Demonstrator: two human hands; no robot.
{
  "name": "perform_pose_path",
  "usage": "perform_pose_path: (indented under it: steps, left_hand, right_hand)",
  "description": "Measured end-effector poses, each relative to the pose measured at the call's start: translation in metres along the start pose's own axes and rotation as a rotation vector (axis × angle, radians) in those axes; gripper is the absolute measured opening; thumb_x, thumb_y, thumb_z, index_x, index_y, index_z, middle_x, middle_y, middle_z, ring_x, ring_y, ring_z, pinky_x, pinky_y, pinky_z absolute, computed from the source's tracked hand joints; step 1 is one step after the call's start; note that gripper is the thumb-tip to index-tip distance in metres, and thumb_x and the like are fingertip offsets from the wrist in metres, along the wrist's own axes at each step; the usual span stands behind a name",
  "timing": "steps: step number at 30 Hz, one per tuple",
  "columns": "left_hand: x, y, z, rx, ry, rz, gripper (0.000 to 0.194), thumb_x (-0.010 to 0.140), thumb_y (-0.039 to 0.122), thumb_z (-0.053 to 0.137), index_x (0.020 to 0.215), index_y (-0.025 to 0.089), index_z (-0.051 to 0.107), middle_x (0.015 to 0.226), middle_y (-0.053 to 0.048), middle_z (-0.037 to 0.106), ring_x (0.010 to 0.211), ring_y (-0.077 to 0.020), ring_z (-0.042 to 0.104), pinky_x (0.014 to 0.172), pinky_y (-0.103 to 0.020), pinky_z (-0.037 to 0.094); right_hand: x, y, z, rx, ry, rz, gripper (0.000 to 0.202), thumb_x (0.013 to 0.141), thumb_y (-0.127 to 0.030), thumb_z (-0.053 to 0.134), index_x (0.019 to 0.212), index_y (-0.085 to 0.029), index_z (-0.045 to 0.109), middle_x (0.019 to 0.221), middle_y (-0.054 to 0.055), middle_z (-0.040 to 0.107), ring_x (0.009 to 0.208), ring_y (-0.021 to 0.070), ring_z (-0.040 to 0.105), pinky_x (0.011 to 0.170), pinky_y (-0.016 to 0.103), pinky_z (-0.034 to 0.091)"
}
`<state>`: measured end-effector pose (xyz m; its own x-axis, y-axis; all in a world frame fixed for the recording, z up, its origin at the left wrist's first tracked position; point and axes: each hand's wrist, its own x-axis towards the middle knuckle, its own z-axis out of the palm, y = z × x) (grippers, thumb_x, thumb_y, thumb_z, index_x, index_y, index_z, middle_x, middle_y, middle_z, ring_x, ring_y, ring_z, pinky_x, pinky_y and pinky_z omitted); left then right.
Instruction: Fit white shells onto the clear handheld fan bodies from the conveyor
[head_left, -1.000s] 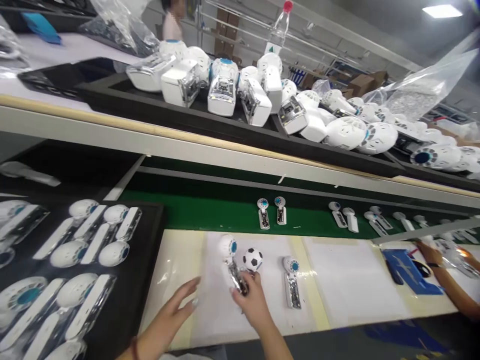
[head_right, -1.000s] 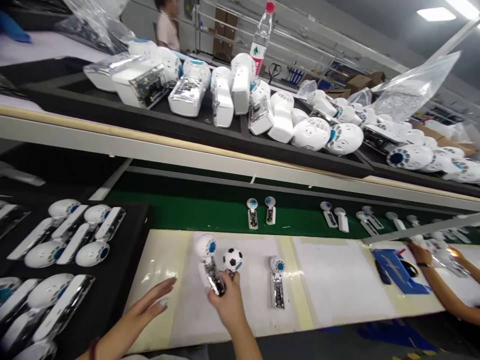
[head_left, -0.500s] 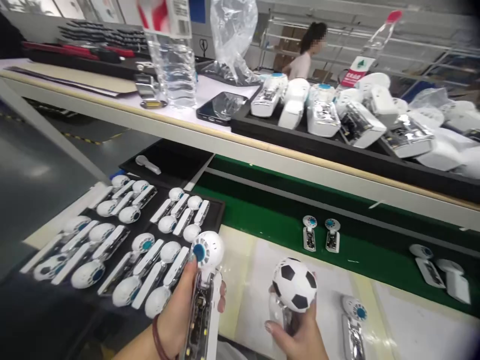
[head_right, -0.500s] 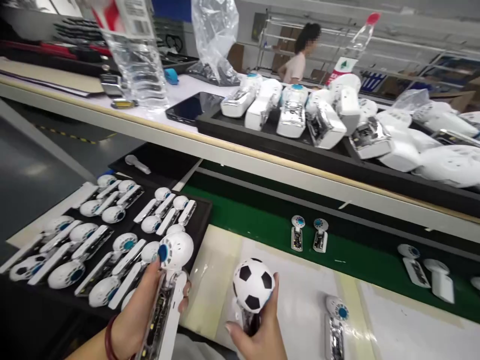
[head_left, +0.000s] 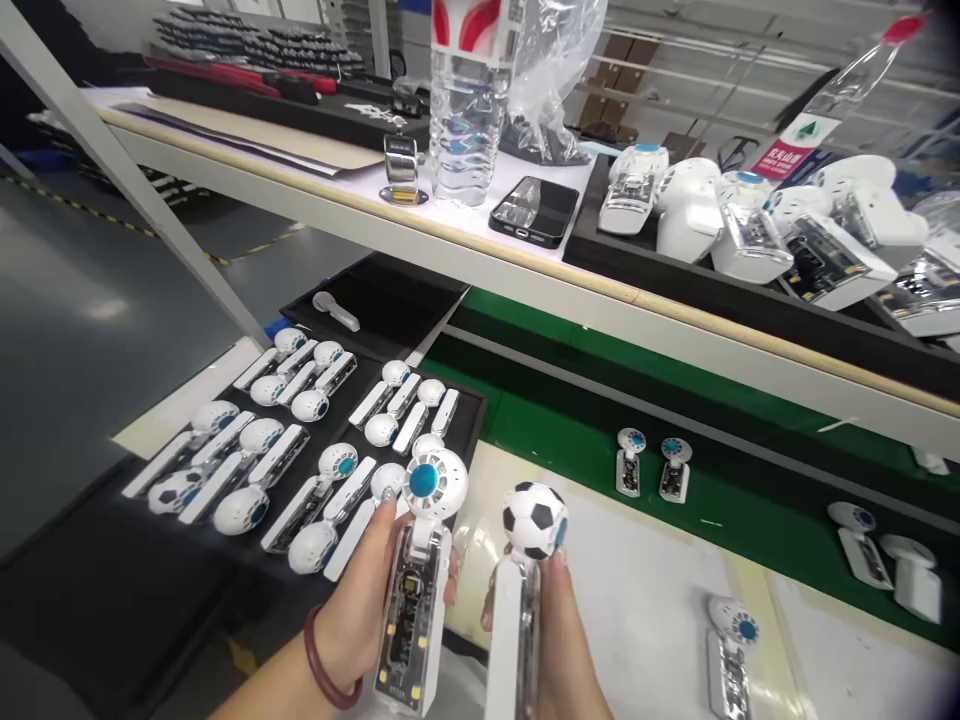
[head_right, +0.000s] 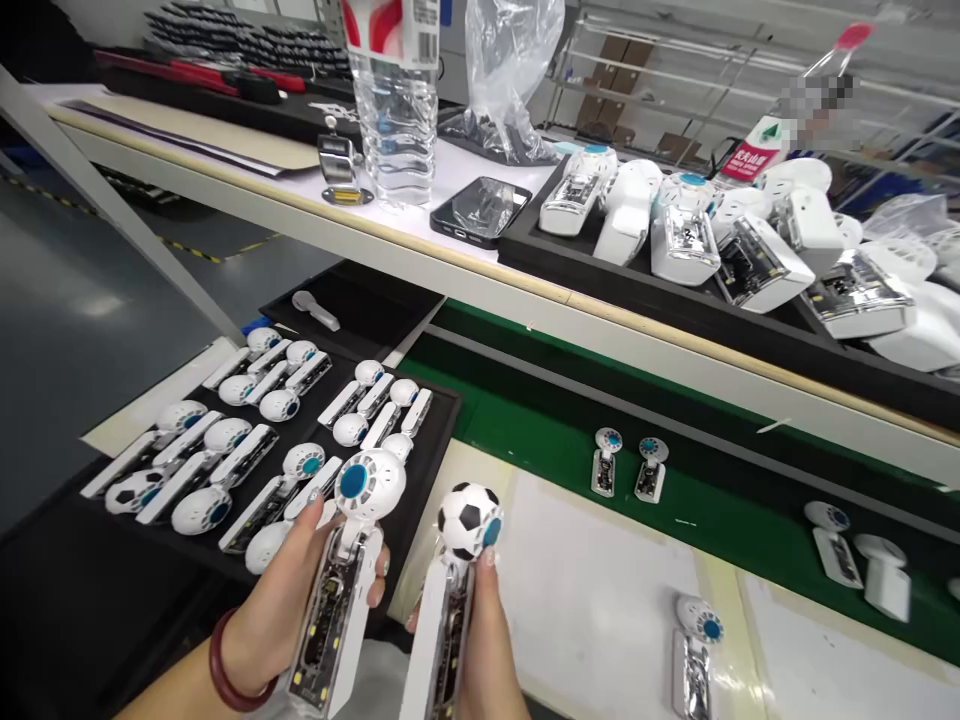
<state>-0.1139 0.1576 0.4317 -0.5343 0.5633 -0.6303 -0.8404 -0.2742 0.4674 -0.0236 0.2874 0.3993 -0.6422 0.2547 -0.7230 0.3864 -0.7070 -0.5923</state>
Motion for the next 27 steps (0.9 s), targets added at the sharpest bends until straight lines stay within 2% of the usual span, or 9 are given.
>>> perform_pose_path:
  steps: [1, 3, 5, 9, 13, 16, 18, 23, 27]
  left_hand:
    - [-0.001, 0.001, -0.004, -0.005, 0.0, 0.004, 0.052, 0.08, 0.059, 0.034, 0.071, 0.014, 0.059, 0.062, -0.007, 0.061, 0.051, -0.0172, 0.055, 0.049, -0.025, 0.041]
    - [-0.004, 0.004, -0.011, -0.011, -0.001, 0.008, 0.051, 0.08, 0.058, 0.034, 0.073, 0.014, 0.059, 0.066, -0.007, 0.062, 0.053, -0.018, 0.056, 0.051, -0.027, 0.042]
    - [-0.006, 0.007, -0.019, -0.026, -0.019, -0.007, 0.048, 0.08, 0.057, 0.037, 0.077, 0.015, 0.06, 0.071, -0.007, 0.063, 0.056, -0.0185, 0.057, 0.052, -0.027, 0.043]
    - [-0.012, 0.015, -0.031, -0.101, -0.094, -0.068, 0.047, 0.08, 0.055, 0.038, 0.086, 0.015, 0.062, 0.07, -0.007, 0.063, 0.057, -0.0194, 0.057, 0.057, -0.03, 0.044]
    - [-0.016, 0.023, -0.042, -0.12, -0.101, -0.081, 0.057, 0.077, 0.06, 0.039, 0.098, 0.012, 0.062, 0.06, -0.006, 0.061, 0.052, -0.0177, 0.054, 0.066, -0.036, 0.047]
    - [-0.015, 0.034, -0.051, -0.118, -0.078, 0.009, 0.046, 0.072, 0.052, 0.055, 0.096, 0.013, 0.064, 0.084, -0.01, 0.067, 0.076, -0.023, 0.06, 0.078, -0.044, 0.048]
    - [-0.012, 0.044, -0.055, -0.08, -0.089, 0.107, 0.039, 0.066, 0.044, 0.066, 0.094, 0.016, 0.065, 0.1, -0.009, 0.065, 0.089, -0.0264, 0.059, 0.082, -0.046, 0.048]
    - [-0.007, 0.073, -0.044, 0.062, -0.246, 0.247, 0.045, 0.063, 0.056, 0.064, 0.084, 0.016, 0.064, 0.075, -0.003, 0.064, 0.067, -0.0207, 0.061, 0.078, -0.043, 0.049]
    - [-0.006, 0.086, -0.026, 0.102, -0.221, 0.393, 0.04, 0.067, 0.052, 0.062, 0.092, 0.021, 0.057, 0.073, -0.001, 0.063, 0.061, -0.0179, 0.058, 0.065, -0.036, 0.05]
  right_hand:
    - [0.001, 0.005, 0.007, -0.005, 0.02, 0.023, 0.059, 0.072, -0.073, 0.039, 0.074, -0.017, 0.057, 0.055, 0.003, 0.055, 0.052, 0.0157, 0.052, 0.057, 0.028, 0.044]
    - [0.001, 0.009, 0.019, 0.024, -0.033, 0.04, 0.057, 0.072, -0.071, 0.042, 0.084, -0.017, 0.057, 0.068, 0.005, 0.061, 0.062, 0.0187, 0.057, 0.062, 0.031, 0.046]
    - [-0.001, 0.008, 0.03, 0.062, -0.17, 0.01, 0.051, 0.074, -0.062, 0.05, 0.102, -0.019, 0.052, 0.082, 0.007, 0.063, 0.074, 0.0212, 0.06, 0.069, 0.034, 0.046]
    - [-0.011, -0.005, 0.045, 0.058, -0.391, -0.036, 0.049, 0.069, -0.036, 0.063, 0.111, -0.022, 0.043, 0.088, 0.004, 0.062, 0.079, 0.0218, 0.06, 0.069, 0.034, 0.046]
    - [-0.017, -0.012, 0.052, -0.05, -0.42, -0.062, 0.055, 0.071, -0.028, 0.061, 0.121, -0.023, 0.038, 0.101, 0.005, 0.059, 0.088, 0.0211, 0.057, 0.075, 0.033, 0.043]
    - [-0.017, -0.012, 0.056, -0.079, -0.425, -0.072, 0.056, 0.069, -0.029, 0.063, 0.12, -0.023, 0.04, 0.108, 0.005, 0.057, 0.096, 0.0217, 0.054, 0.084, 0.035, 0.041]
    - [-0.016, -0.012, 0.058, -0.074, -0.44, -0.061, 0.056, 0.069, -0.029, 0.064, 0.119, -0.024, 0.041, 0.109, 0.004, 0.057, 0.097, 0.0218, 0.054, 0.085, 0.036, 0.04]
    - [-0.014, -0.015, 0.061, -0.09, -0.414, -0.069, 0.054, 0.069, -0.024, 0.061, 0.119, -0.025, 0.041, 0.102, 0.001, 0.059, 0.085, 0.0181, 0.056, 0.083, 0.034, 0.041]
    - [-0.015, -0.019, 0.064, -0.024, -0.41, -0.033, 0.045, 0.072, -0.026, 0.054, 0.116, -0.024, 0.043, 0.101, 0.002, 0.058, 0.085, 0.0191, 0.055, 0.081, 0.034, 0.043]
